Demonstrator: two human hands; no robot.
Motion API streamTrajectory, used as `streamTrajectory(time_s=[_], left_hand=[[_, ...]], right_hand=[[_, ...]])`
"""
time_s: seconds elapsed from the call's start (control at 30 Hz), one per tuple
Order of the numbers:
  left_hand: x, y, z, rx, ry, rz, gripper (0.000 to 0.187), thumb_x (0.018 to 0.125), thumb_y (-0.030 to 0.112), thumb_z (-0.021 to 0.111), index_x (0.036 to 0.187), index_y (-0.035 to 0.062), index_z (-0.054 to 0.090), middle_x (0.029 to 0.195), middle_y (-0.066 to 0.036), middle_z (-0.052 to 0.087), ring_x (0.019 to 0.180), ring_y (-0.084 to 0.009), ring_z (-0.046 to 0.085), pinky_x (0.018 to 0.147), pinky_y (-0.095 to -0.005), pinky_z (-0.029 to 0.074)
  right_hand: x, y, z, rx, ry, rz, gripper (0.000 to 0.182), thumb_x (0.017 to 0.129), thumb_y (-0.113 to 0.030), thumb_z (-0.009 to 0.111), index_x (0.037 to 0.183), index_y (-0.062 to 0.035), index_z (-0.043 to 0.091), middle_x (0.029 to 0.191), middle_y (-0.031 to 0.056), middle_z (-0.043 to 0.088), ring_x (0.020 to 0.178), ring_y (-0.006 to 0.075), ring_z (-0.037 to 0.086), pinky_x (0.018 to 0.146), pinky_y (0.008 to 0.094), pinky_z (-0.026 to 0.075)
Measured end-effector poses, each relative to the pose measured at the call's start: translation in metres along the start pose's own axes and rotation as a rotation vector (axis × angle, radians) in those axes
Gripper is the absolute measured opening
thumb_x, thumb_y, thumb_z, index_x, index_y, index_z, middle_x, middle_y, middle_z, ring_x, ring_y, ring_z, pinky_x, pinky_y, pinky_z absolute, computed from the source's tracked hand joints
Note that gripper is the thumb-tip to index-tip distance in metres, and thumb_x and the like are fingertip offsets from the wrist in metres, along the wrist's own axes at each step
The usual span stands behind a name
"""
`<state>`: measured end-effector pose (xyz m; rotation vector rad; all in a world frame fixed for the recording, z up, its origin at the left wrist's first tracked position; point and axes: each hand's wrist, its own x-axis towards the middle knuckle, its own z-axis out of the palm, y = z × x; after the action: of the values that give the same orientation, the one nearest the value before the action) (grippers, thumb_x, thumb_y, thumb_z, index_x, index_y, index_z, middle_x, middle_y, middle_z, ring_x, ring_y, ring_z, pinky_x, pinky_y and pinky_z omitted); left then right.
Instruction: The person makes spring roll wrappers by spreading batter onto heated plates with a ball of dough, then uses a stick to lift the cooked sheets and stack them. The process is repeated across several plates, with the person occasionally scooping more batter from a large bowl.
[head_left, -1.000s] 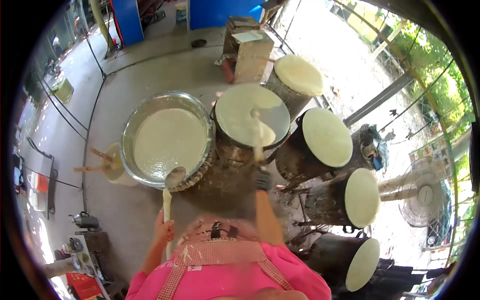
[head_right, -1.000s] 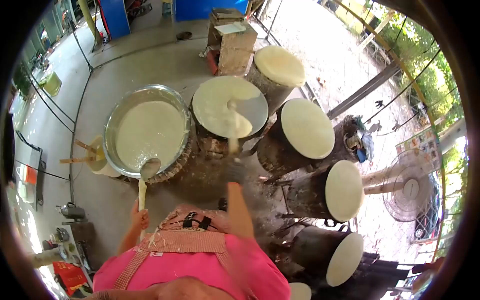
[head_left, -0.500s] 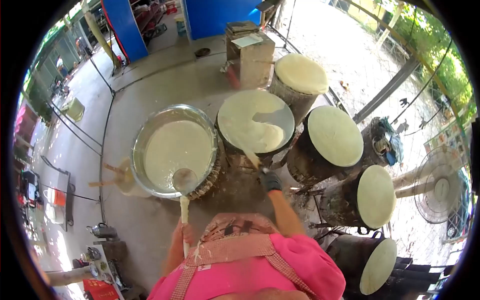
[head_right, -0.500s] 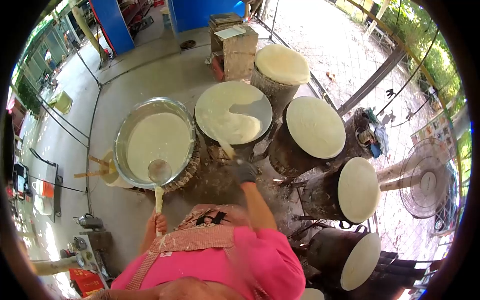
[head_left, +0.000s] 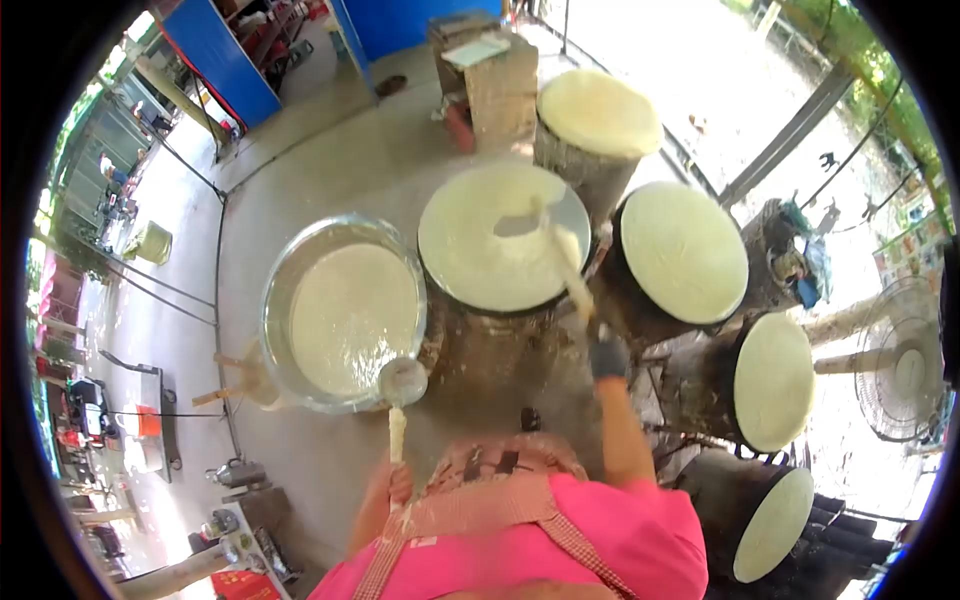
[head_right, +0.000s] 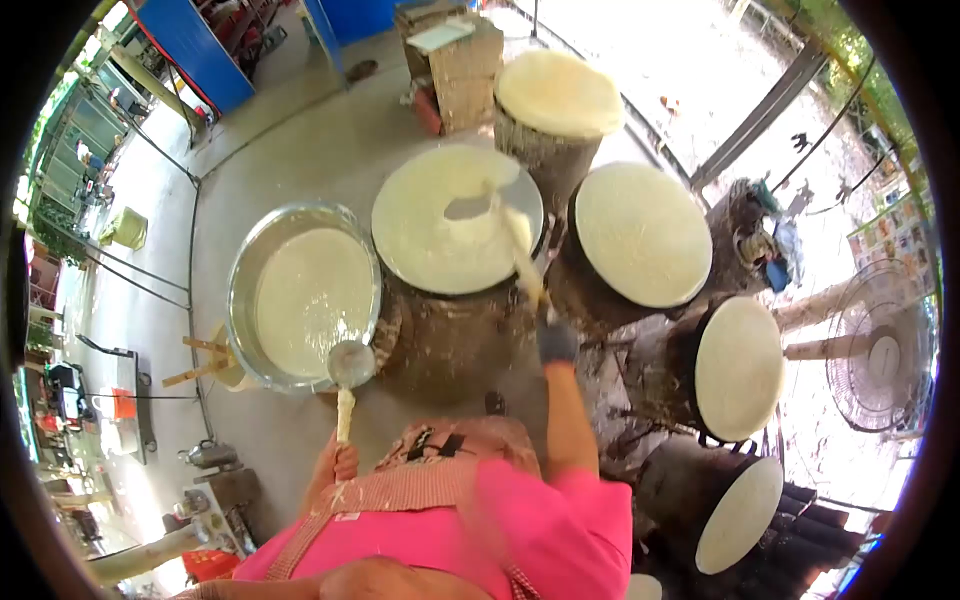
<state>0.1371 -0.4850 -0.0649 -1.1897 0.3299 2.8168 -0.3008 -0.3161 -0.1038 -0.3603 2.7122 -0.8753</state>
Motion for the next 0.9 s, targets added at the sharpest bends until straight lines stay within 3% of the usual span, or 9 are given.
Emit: streamTrajectory(time_s=[0.13, 0.23, 0.33, 0.43, 0.57, 0.67, 0.73, 0.8, 0.9], left_hand=[[0.018, -0.01, 0.024, -0.027, 0.109, -0.037, 0.033, 0.088, 0.03, 0.039, 0.06, 0.0135, 0.034, 0.047, 0.004, 0.026, 0.033, -0.007, 0.026, 0.029, -0.0197, 0.021], [0.033, -0.001, 0.057, 0.018, 0.216, 0.044, 0.019, 0.086, 0.021, 0.041, 0.069, 0.0138, 0.039, 0.047, 0.005, 0.024, 0.033, -0.0071, 0.025, 0.029, -0.0188, 0.02], [0.027, -0.015, 0.066, 0.062, 0.364, 0.149, 0.006, 0.085, 0.014, 0.041, 0.079, 0.0142, 0.042, 0.048, 0.005, 0.024, 0.033, -0.0067, 0.024, 0.028, -0.0187, 0.021], [0.031, -0.022, 0.061, -0.121, 0.198, 0.134, 0.059, 0.083, 0.003, 0.04, 0.13, 0.031, 0.018, 0.054, 0.002, 0.031, 0.036, -0.0046, 0.027, 0.029, -0.0177, 0.024], [0.014, -0.025, 0.06, 0.006, 0.172, 0.14, 0.004, 0.085, 0.014, 0.04, 0.087, 0.0168, 0.038, 0.048, 0.004, 0.026, 0.033, -0.0065, 0.025, 0.028, -0.0196, 0.021], [0.014, -0.019, 0.066, 0.128, 0.291, 0.185, 0.028, 0.086, 0.025, 0.041, 0.061, 0.0143, 0.035, 0.043, 0.004, 0.023, 0.031, -0.0083, 0.023, 0.028, -0.0215, 0.021], [0.006, -0.015, 0.06, 0.114, 0.315, 0.153, 0.036, 0.087, 0.029, 0.041, 0.055, 0.0146, 0.033, 0.042, 0.004, 0.023, 0.03, -0.0089, 0.023, 0.028, -0.0222, 0.021], [-0.002, -0.007, 0.045, 0.047, 0.302, 0.098, 0.039, 0.087, 0.032, 0.041, 0.053, 0.0151, 0.031, 0.042, 0.003, 0.023, 0.03, -0.0093, 0.023, 0.028, -0.0227, 0.022], [-0.004, 0.014, 0.023, -0.069, 0.199, 0.111, 0.027, 0.086, 0.026, 0.041, 0.064, 0.0131, 0.034, 0.046, 0.003, 0.026, 0.033, -0.008, 0.026, 0.028, -0.0217, 0.023]], right_hand=[[0.065, 0.046, 0.078, -0.332, 0.139, -0.455, 0.026, 0.077, -0.025, 0.05, 0.079, -0.0026, 0.063, 0.07, 0.0105, 0.061, 0.061, 0.0279, 0.058, 0.052, 0.0369, 0.045], [0.013, 0.114, 0.085, -0.438, 0.456, -0.688, 0.028, 0.073, -0.031, 0.054, 0.088, -0.0088, 0.061, 0.081, 0.0133, 0.059, 0.071, 0.0308, 0.058, 0.064, 0.0433, 0.044], [0.061, 0.073, 0.041, 0.053, 0.264, -0.257, 0.034, 0.072, -0.031, 0.058, 0.096, -0.0064, 0.06, 0.089, 0.0219, 0.058, 0.077, 0.0383, 0.057, 0.066, 0.0441, 0.045], [0.157, -0.003, 0.014, 0.179, 0.121, -0.03, 0.04, 0.07, -0.039, 0.058, 0.083, -0.0012, 0.061, 0.081, 0.0248, 0.057, 0.083, 0.0398, 0.055, 0.066, 0.0443, 0.044], [0.151, -0.029, -0.018, 0.41, 0.079, -0.08, 0.037, 0.077, -0.037, 0.05, 0.083, -0.0019, 0.062, 0.077, 0.0216, 0.059, 0.073, 0.0318, 0.06, 0.062, 0.0387, 0.045], [0.126, 0.002, 0.065, -0.259, -0.143, -0.147, 0.036, 0.084, -0.03, 0.043, 0.107, -0.0052, 0.056, 0.084, 0.0118, 0.064, 0.067, 0.0194, 0.059, 0.063, 0.0322, 0.046], [0.074, -0.012, 0.09, 0.409, 0.041, -0.258, 0.033, 0.085, -0.034, 0.041, 0.098, -0.0104, 0.06, 0.085, 0.0124, 0.064, 0.077, 0.0242, 0.059, 0.069, 0.035, 0.046], [0.079, 0.005, 0.086, -0.784, -0.018, -0.703, 0.023, 0.083, -0.025, 0.045, 0.085, -0.0091, 0.062, 0.081, 0.0081, 0.065, 0.065, 0.0207, 0.058, 0.06, 0.0366, 0.046], [0.07, 0.007, 0.03, 0.318, -0.096, -0.105, 0.018, 0.081, -0.021, 0.048, 0.081, -0.0107, 0.063, 0.078, 0.007, 0.063, 0.062, 0.0187, 0.055, 0.056, 0.0348, 0.045]])
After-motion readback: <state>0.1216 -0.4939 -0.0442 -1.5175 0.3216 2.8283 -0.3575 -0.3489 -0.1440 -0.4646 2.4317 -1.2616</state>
